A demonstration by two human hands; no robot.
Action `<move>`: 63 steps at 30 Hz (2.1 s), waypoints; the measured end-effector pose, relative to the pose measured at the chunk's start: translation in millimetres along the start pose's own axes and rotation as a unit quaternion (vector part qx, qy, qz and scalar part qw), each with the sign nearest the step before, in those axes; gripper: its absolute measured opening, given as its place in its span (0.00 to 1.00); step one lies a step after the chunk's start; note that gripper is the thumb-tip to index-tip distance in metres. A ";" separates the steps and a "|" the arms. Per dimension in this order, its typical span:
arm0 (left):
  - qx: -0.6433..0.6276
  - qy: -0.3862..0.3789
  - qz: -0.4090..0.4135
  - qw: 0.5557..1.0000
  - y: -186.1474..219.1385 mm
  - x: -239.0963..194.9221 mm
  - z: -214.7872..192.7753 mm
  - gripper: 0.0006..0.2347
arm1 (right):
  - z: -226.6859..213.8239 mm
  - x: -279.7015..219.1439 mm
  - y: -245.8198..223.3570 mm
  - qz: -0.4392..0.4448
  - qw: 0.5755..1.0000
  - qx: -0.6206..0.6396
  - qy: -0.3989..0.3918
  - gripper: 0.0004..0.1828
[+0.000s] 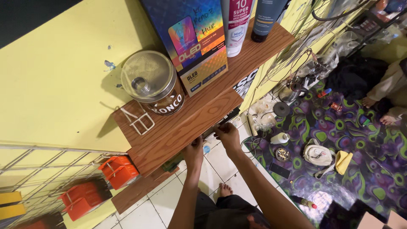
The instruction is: The person repeatedly picks up packaged mobile phone batteries from a wooden shelf and hangs them on a wall-mounted wire grid rack. They handle several different battery brands and models, moving them one by one from the shelf to the display rack.
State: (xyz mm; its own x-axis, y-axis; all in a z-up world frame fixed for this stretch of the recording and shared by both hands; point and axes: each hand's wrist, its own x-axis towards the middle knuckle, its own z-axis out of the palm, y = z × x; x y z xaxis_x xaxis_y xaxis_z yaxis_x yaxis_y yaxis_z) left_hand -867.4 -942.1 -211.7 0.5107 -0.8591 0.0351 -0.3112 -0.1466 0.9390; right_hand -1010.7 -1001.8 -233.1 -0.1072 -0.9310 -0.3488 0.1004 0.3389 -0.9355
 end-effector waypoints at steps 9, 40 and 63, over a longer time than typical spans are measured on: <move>-0.028 -0.077 -0.091 0.992 1.5 -27.2 -26.1 0.12 | -16.0 -32.4 4.4 -0.018 0.993 0.107 -0.041 0.16; -0.310 -0.015 -0.177 0.934 -83.8 -288.2 -390.6 0.12 | 139.8 -346.5 43.7 -0.035 0.814 -0.283 -0.506 0.14; -0.382 0.425 -0.111 0.813 -208.2 -543.0 -736.4 0.11 | 489.0 -719.9 226.9 -0.030 0.495 -0.311 -0.811 0.08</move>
State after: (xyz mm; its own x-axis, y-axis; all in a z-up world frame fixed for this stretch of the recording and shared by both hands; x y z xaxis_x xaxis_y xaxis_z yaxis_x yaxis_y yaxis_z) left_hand -489.7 -83.9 -174.3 0.9568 -0.1558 -0.2453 0.2871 0.3756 0.8812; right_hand -427.0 -320.8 -166.3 0.8939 0.3443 -0.2871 -0.2330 -0.1903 -0.9537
